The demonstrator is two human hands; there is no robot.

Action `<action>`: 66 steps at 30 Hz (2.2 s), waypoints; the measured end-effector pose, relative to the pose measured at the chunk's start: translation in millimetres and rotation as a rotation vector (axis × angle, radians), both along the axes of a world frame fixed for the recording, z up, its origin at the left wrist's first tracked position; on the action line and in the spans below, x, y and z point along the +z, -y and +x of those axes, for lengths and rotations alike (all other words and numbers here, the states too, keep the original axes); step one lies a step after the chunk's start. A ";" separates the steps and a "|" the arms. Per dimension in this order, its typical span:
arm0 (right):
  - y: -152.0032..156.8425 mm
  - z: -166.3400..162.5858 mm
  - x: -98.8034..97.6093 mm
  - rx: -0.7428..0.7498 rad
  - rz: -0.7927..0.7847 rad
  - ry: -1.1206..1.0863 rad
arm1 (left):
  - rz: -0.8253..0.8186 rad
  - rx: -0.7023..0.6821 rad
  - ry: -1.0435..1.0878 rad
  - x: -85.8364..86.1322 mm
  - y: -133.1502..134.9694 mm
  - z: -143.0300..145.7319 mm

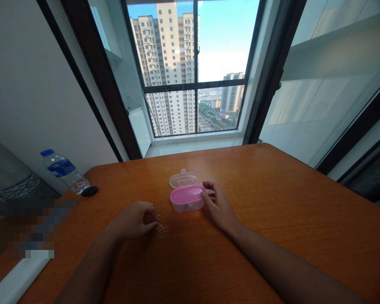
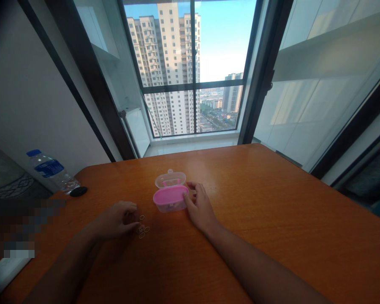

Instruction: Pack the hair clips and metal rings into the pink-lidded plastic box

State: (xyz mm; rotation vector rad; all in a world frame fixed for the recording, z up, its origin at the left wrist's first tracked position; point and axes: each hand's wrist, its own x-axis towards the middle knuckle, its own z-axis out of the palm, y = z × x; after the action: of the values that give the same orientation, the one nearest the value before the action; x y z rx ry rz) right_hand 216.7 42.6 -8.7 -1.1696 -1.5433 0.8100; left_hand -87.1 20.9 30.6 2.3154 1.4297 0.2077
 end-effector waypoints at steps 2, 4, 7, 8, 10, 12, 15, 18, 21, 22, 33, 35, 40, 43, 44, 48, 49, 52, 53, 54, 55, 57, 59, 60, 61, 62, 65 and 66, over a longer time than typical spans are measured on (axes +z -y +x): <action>0.1 -0.2 0.3 -0.002 -0.001 0.000 | -0.026 0.002 0.000 -0.4 1.0 -0.3; -0.1 -0.3 0.0 -0.003 0.000 0.002 | -0.023 0.010 0.010 0.3 2.2 0.4; -0.7 0.0 -0.3 -0.002 0.004 0.004 | -0.011 -0.006 0.043 2.2 3.6 3.7; -0.8 0.1 -0.3 -0.001 0.003 0.005 | -0.017 -0.020 0.049 2.7 3.7 5.0; -0.6 0.1 0.0 0.002 -0.001 0.008 | -0.034 -0.044 0.047 3.0 3.6 7.5; -0.2 0.0 0.4 0.005 -0.002 0.012 | -0.047 -0.062 0.042 2.0 3.2 9.5; 0.3 -0.2 0.5 0.003 0.000 0.020 | -0.071 -0.070 0.045 -1.8 2.8 11.7; 0.1 -0.3 -0.2 -0.002 0.002 0.025 | -0.104 -0.063 0.080 -6.1 2.8 13.4; -1.0 -0.1 -1.4 -0.002 0.009 0.026 | -0.096 -0.047 0.116 -9.2 1.4 13.7; -1.4 0.0 -1.7 -0.003 0.012 0.026 | -0.081 -0.039 0.116 -9.9 0.5 13.4; -0.1 0.5 -1.6 -0.007 0.022 0.026 | 0.029 -0.077 0.131 -9.0 -3.2 12.6; -0.7 0.6 -3.2 -0.002 0.026 0.021 | 0.030 -0.078 0.139 -8.4 -2.9 12.0; -1.8 0.2 -4.3 0.003 0.034 0.012 | 0.058 0.057 0.092 -8.4 -2.8 4.7; -1.2 -0.5 -2.2 0.003 0.033 0.010 | 0.024 0.113 0.049 -8.7 -2.3 2.0; -0.9 -0.7 -1.5 0.002 0.034 0.011 | 0.012 0.115 0.044 -8.8 -2.3 2.0; 0.1 -0.7 -0.5 0.001 0.041 0.018 | -0.035 0.111 0.045 -10.9 -3.1 4.5; 0.2 -0.5 -0.6 0.000 0.041 0.019 | -0.039 0.110 0.043 -11.7 -3.4 5.1; 0.4 0.0 -1.1 0.004 0.034 0.024 | -0.032 0.111 0.024 -14.6 -4.5 5.4; 0.3 0.1 -1.2 0.006 0.031 0.026 | -0.030 0.110 0.019 -15.6 -4.9 5.0; 0.3 0.1 -1.3 0.007 0.030 0.026 | -0.033 0.108 0.019 -16.6 -5.4 4.3; 0.3 0.0 -1.3 0.006 0.030 0.026 | -0.036 0.108 0.024 -17.6 -5.8 3.5; 0.2 -0.5 -1.1 0.001 0.033 0.023 | -0.033 0.110 0.042 -19.5 -6.9 1.6; 0.2 -1.2 -0.8 -0.002 0.035 0.018 | -0.004 0.118 0.048 -20.8 -8.0 0.2; 0.3 -1.4 -0.7 -0.002 0.035 0.017 | 0.015 0.126 0.045 -21.2 -8.5 -0.2; 0.3 -1.6 -0.5 -0.003 0.034 0.017 | 0.029 0.132 0.040 -21.2 -9.0 -0.2; 0.3 -1.7 -0.5 -0.003 0.033 0.017 | 0.036 0.138 0.036 -21.0 -9.4 0.0; 0.1 -1.4 -0.5 0.000 0.031 0.018 | 0.029 0.141 0.043 -19.4 -10.3 1.3; 0.1 -1.2 -0.5 0.000 0.032 0.018 | 0.028 0.139 0.053 -18.6 -10.4 1.7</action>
State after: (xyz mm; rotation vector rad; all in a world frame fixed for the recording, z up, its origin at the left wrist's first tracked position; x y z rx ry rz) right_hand 215.5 42.5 -9.2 -1.1571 -1.5652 0.7740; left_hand -85.4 31.3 11.9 2.2166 1.5715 0.3281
